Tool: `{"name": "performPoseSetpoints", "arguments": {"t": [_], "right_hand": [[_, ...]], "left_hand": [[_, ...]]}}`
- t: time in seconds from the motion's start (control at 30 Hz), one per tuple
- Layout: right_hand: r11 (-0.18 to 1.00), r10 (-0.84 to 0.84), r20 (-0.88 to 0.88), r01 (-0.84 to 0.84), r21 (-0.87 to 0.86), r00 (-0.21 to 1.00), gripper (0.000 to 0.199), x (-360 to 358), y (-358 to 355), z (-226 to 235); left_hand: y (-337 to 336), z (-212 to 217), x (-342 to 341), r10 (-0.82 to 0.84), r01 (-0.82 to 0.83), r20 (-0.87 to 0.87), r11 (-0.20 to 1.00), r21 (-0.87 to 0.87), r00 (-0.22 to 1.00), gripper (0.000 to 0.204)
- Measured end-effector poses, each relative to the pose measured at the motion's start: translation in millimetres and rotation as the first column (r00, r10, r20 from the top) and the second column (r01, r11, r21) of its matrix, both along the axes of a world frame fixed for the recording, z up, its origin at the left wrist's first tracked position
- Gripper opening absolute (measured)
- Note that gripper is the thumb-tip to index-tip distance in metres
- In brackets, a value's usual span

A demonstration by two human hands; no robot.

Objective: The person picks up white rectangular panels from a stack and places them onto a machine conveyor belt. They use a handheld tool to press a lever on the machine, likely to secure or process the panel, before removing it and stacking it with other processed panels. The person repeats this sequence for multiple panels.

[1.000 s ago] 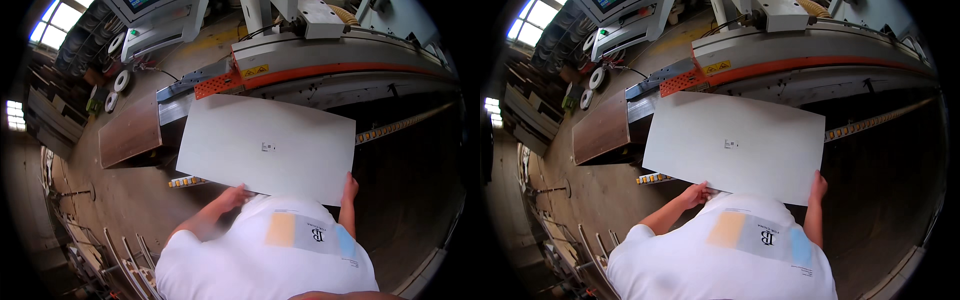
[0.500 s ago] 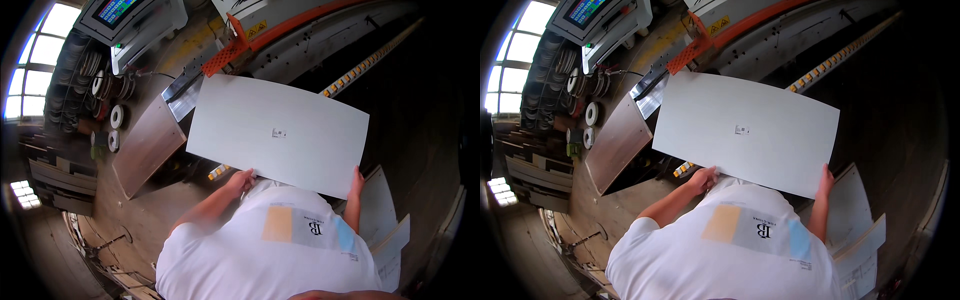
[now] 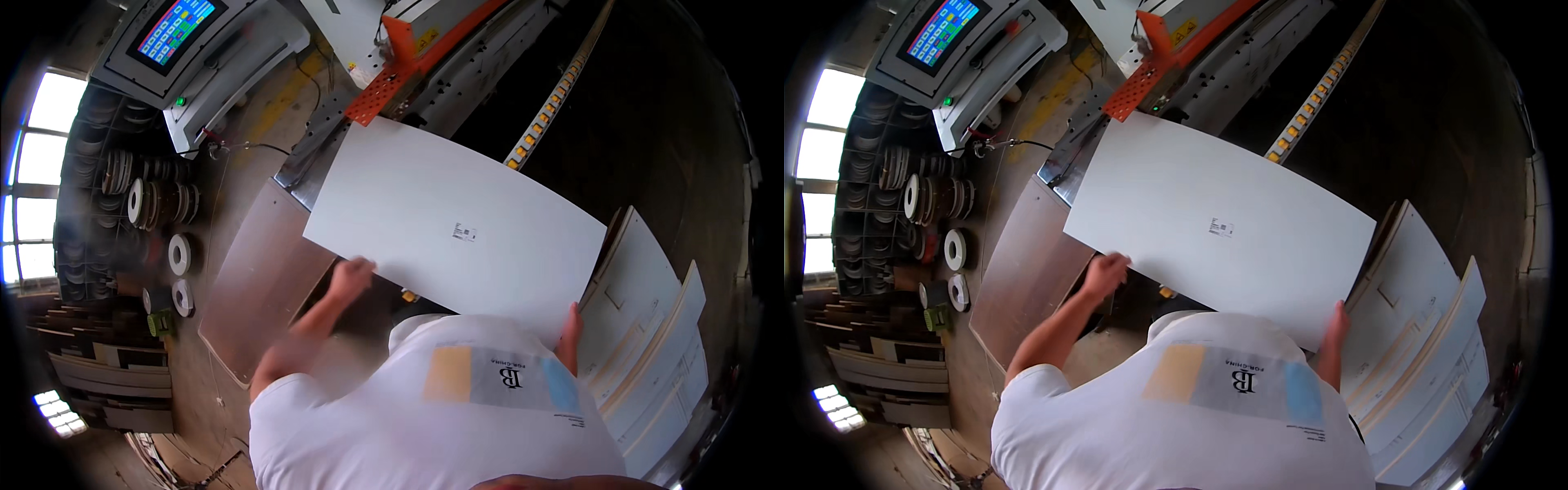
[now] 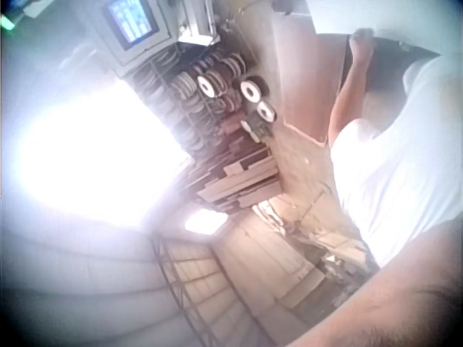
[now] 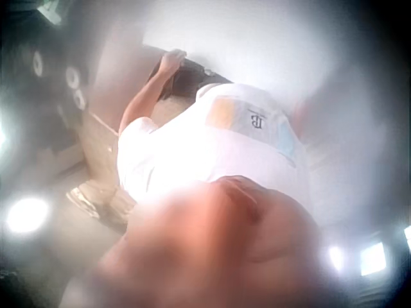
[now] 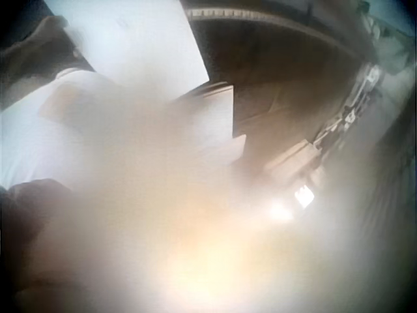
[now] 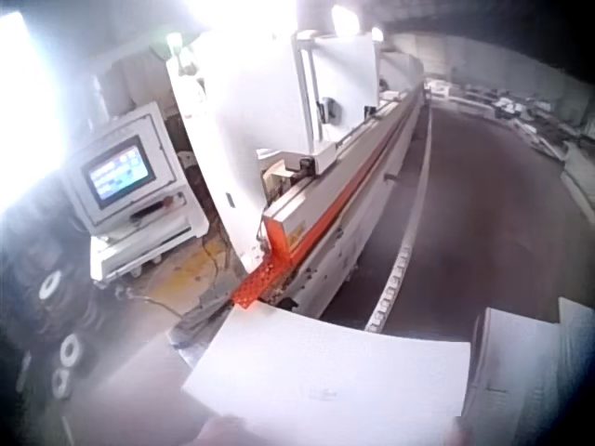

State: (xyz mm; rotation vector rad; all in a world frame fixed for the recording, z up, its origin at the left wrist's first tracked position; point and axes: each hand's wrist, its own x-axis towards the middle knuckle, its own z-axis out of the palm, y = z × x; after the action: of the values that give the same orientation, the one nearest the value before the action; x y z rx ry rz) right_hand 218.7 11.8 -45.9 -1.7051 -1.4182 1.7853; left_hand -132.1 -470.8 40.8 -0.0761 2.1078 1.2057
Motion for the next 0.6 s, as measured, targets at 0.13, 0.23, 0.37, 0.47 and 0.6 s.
{"name": "performPoseSetpoints", "arguments": {"t": [0.13, 0.23, 0.37, 0.47, 0.6], "right_hand": [[0.98, -0.102, -0.174, 0.069, -0.188, 0.979, 0.049, 23.3, -95.3, 22.1], [0.966, -0.17, -0.219, 0.118, -0.229, 0.961, 0.049, 48.8, -159.7, 25.6], [0.971, -0.156, -0.292, 0.093, -0.218, 0.943, 0.05, 44.4, -190.6, 30.1], [0.978, -0.168, -0.266, 0.127, -0.166, 0.949, 0.05, 52.9, -201.9, 33.4], [0.984, -0.138, -0.222, 0.109, -0.139, 0.965, 0.05, 47.2, -200.4, 29.3]], "left_hand": [[-116.5, -29.2, -136.6, 0.342, -0.27, -0.345, 0.932, 0.241, 0.874, 0.017], [-159.7, -8.8, -257.2, 0.408, -0.423, -0.515, 0.901, 0.094, 0.754, 0.031], [-236.1, -25.1, -375.2, 0.467, -0.613, -0.761, 0.781, 0.116, 0.45, 0.042], [-238.0, -37.0, -407.5, 0.384, -0.56, -0.743, 0.828, 0.014, 0.549, 0.046], [-258.9, -42.5, -424.4, 0.395, -0.58, -0.706, 0.814, -0.027, 0.588, 0.046]]}}
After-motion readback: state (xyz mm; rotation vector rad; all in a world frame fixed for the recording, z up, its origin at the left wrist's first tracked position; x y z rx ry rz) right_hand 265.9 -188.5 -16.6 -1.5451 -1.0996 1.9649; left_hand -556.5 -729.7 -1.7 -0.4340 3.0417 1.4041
